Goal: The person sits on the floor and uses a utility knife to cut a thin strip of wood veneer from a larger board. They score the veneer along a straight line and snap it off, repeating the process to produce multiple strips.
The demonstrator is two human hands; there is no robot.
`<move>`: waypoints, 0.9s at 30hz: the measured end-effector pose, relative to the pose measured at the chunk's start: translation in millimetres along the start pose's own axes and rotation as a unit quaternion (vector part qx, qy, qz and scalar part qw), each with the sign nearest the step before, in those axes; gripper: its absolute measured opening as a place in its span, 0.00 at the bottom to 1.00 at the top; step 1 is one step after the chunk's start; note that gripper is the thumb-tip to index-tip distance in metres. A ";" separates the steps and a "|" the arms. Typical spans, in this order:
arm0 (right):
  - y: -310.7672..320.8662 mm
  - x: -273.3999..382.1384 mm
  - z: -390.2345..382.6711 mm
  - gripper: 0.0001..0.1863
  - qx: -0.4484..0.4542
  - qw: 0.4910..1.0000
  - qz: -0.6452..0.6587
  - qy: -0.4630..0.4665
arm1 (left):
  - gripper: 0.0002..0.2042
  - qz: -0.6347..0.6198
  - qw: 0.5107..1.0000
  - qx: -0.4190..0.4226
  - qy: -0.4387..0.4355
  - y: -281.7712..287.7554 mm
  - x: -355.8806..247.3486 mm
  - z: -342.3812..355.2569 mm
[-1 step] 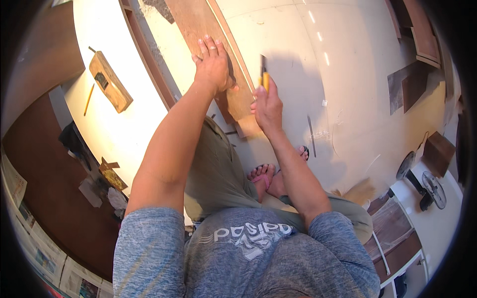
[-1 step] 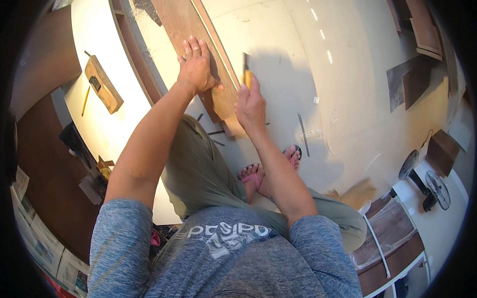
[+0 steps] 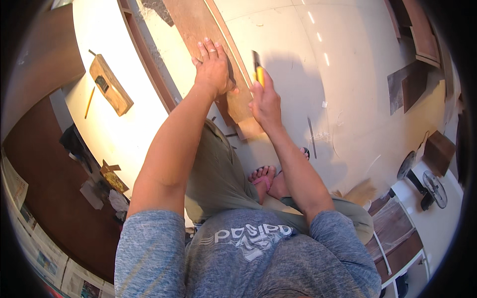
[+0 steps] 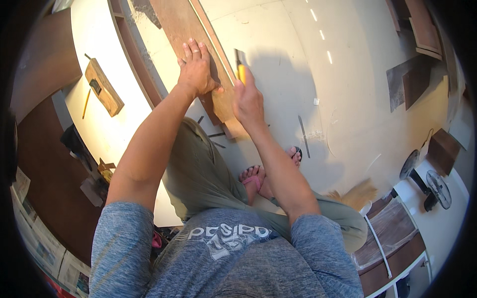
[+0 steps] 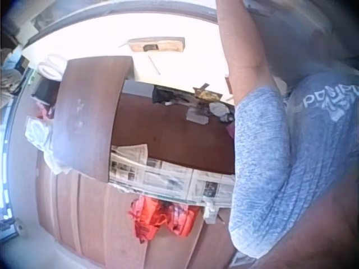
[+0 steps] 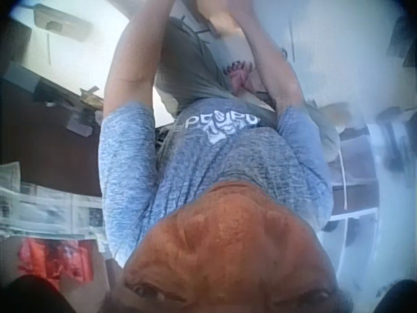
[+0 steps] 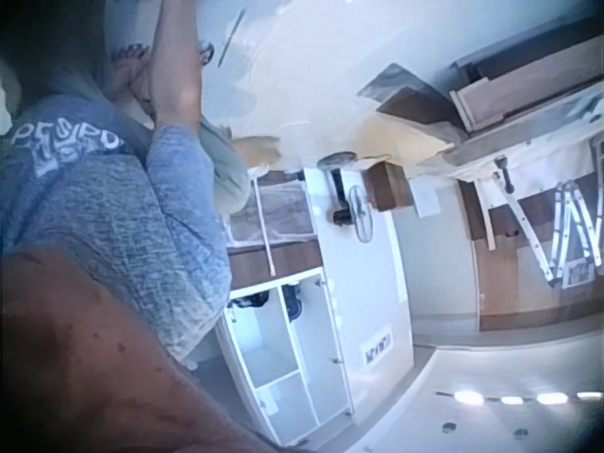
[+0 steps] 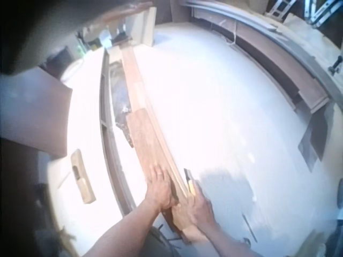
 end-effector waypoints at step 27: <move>-42.6 69.4 71.6 0.30 0.128 0.899 -0.409 0.088 | 0.67 -0.008 0.998 -0.062 -0.007 -13.9 9.0 3.0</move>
Point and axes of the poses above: each hand's wrist, its own z-axis towards the middle knuckle, its own y-axis out of the back of the hand, x = y × z, the point moved 3 cm from there along z, towards the middle knuckle, and after that the axes turned 8 degrees about -y, right-handed, at the moved point
